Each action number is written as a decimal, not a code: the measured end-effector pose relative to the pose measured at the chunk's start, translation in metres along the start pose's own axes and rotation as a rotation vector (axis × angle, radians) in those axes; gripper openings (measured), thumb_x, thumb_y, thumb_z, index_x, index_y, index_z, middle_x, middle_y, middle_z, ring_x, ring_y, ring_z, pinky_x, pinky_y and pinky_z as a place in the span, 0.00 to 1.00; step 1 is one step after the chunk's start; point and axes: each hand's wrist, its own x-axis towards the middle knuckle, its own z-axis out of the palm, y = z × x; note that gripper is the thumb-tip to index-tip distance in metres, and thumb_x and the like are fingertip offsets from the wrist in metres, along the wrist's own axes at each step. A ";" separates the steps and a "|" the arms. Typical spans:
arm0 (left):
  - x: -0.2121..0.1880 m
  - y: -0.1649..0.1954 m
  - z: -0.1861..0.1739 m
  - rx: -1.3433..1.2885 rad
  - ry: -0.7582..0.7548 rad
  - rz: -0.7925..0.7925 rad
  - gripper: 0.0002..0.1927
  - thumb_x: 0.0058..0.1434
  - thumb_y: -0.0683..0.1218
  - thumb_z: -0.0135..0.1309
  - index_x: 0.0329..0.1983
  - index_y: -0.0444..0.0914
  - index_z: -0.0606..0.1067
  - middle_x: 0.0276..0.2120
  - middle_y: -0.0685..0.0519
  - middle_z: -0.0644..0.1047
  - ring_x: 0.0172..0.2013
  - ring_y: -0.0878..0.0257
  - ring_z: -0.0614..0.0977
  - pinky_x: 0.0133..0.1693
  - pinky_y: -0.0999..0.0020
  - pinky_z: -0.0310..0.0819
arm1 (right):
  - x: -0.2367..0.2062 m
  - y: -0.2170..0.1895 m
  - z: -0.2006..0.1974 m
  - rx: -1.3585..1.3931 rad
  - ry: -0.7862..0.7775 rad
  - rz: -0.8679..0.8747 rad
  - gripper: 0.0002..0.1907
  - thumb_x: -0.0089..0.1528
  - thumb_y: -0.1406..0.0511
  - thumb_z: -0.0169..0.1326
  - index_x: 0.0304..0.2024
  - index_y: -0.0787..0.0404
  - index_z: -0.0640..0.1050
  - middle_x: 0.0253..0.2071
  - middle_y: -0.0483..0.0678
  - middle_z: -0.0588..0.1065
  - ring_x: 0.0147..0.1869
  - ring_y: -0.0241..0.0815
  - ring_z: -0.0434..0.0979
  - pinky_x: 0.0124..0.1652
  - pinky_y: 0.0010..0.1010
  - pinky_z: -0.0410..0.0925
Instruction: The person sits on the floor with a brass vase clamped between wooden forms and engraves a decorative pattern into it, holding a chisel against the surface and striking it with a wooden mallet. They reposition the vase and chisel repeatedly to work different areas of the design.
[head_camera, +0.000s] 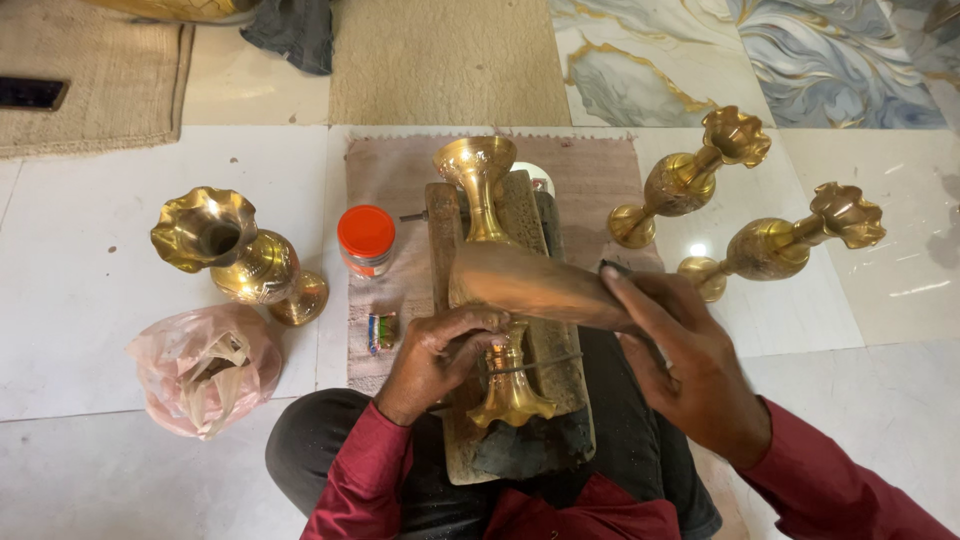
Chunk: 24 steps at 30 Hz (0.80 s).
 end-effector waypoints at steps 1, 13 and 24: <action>-0.001 -0.001 0.000 0.026 0.001 0.013 0.14 0.61 0.37 0.63 0.50 0.39 0.80 0.44 0.51 0.85 0.45 0.59 0.88 0.48 0.66 0.84 | 0.001 0.000 -0.001 -0.184 -0.029 -0.036 0.39 0.57 0.75 0.57 0.69 0.48 0.67 0.56 0.55 0.71 0.57 0.51 0.75 0.50 0.42 0.70; -0.002 -0.001 -0.002 0.027 0.017 -0.004 0.14 0.60 0.35 0.61 0.50 0.38 0.80 0.46 0.50 0.85 0.46 0.59 0.88 0.48 0.67 0.82 | 0.015 0.001 -0.002 -0.313 -0.061 -0.128 0.40 0.56 0.75 0.57 0.70 0.45 0.68 0.55 0.51 0.72 0.55 0.48 0.72 0.55 0.44 0.66; -0.013 -0.013 0.008 -0.054 0.147 -0.010 0.14 0.62 0.35 0.63 0.50 0.36 0.81 0.44 0.50 0.86 0.46 0.62 0.87 0.50 0.67 0.81 | 0.026 -0.016 -0.007 -0.577 -0.117 -0.222 0.42 0.50 0.75 0.57 0.66 0.42 0.71 0.52 0.52 0.71 0.53 0.52 0.72 0.50 0.49 0.63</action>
